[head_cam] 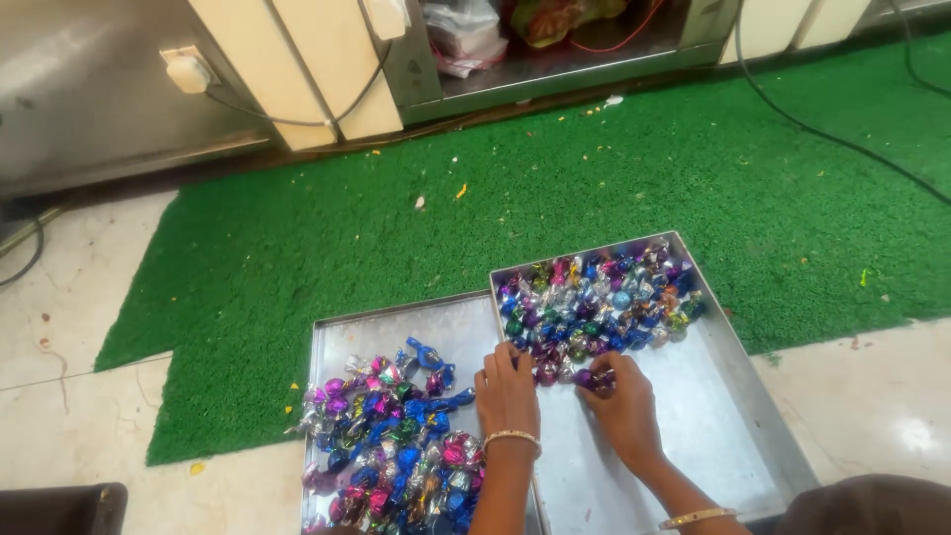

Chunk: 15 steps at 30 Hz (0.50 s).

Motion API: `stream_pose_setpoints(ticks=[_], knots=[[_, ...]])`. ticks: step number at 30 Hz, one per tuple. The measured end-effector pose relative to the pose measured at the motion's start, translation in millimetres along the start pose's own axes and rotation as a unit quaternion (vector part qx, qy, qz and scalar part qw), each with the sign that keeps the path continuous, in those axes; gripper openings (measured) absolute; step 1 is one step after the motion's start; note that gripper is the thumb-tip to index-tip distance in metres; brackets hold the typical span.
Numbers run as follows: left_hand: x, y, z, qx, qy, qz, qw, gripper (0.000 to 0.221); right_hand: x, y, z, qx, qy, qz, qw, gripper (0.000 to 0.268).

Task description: Sort wrapped candies from one tray into another tray.

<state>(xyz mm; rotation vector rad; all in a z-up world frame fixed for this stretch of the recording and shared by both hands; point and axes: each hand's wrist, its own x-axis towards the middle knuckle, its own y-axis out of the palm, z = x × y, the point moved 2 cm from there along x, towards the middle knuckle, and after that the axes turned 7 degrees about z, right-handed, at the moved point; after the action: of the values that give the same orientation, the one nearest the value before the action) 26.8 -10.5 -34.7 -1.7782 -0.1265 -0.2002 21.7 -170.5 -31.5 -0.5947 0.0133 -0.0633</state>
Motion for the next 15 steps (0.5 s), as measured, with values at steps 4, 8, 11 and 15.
stream_pose_setpoints(ticks=[4, 8, 11, 15], knots=[[-1, -3, -3, -0.001, -0.017, 0.056, 0.998, 0.017, 5, -2, -7, 0.030, 0.001, -0.003, 1.000, 0.029], [-1, -2, -3, 0.005, -0.025, 0.039, 0.999, 0.025, 10, -2, -6, 0.045, -0.001, 0.009, 0.999, 0.025], [-2, 1, -3, -0.031, -0.036, 0.011, 0.999, 0.034, 12, -2, -4, 0.056, 0.006, 0.014, 0.998, 0.026], [-2, 2, -4, -0.112, -0.066, 0.017, 0.991, 0.046, 13, -1, 3, 0.042, 0.037, 0.019, 0.998, 0.028]])
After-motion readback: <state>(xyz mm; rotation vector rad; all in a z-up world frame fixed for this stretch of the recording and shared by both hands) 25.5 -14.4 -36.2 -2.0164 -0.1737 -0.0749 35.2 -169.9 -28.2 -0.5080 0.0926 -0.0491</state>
